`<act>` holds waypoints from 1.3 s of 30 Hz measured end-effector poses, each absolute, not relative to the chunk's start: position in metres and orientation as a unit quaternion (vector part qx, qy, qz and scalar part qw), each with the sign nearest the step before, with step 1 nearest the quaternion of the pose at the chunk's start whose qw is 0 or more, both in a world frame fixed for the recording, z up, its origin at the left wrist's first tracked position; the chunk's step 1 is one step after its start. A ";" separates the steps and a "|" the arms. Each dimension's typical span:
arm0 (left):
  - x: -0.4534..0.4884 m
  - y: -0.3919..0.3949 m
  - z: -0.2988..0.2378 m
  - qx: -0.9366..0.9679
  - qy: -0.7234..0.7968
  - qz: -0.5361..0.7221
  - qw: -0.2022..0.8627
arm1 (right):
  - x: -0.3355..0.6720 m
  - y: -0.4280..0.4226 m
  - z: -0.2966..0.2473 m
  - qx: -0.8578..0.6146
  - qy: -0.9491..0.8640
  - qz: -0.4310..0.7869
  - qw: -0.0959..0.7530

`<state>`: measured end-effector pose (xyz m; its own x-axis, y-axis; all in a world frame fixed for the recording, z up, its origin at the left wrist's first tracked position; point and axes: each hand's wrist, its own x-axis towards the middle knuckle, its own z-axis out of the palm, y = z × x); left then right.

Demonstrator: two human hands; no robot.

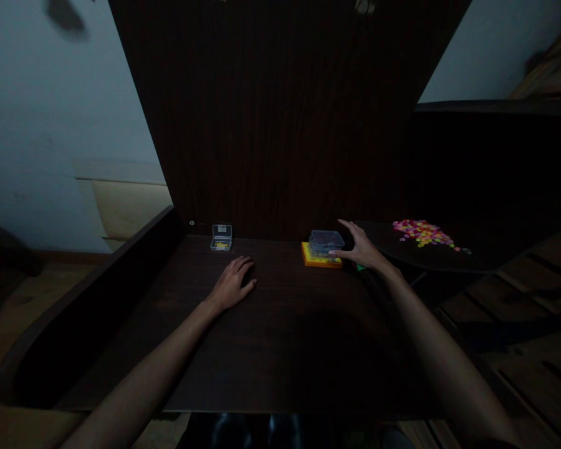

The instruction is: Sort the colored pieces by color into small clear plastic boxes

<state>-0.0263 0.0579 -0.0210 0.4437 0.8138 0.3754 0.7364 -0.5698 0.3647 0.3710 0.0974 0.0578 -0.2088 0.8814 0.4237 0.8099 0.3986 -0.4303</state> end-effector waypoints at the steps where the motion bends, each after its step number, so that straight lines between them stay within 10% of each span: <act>1: -0.032 0.064 -0.022 0.832 0.481 0.270 0.057 | 0.367 0.091 0.057 -0.539 -0.779 0.037 0.319; 20: -0.065 0.099 -0.022 0.772 0.596 0.221 0.006 | 0.260 0.021 -0.001 -0.409 -0.869 0.114 0.254; 39: 0.010 0.023 -0.007 0.879 0.412 0.233 0.059 | 0.226 0.053 -0.037 -0.436 -0.742 0.307 0.406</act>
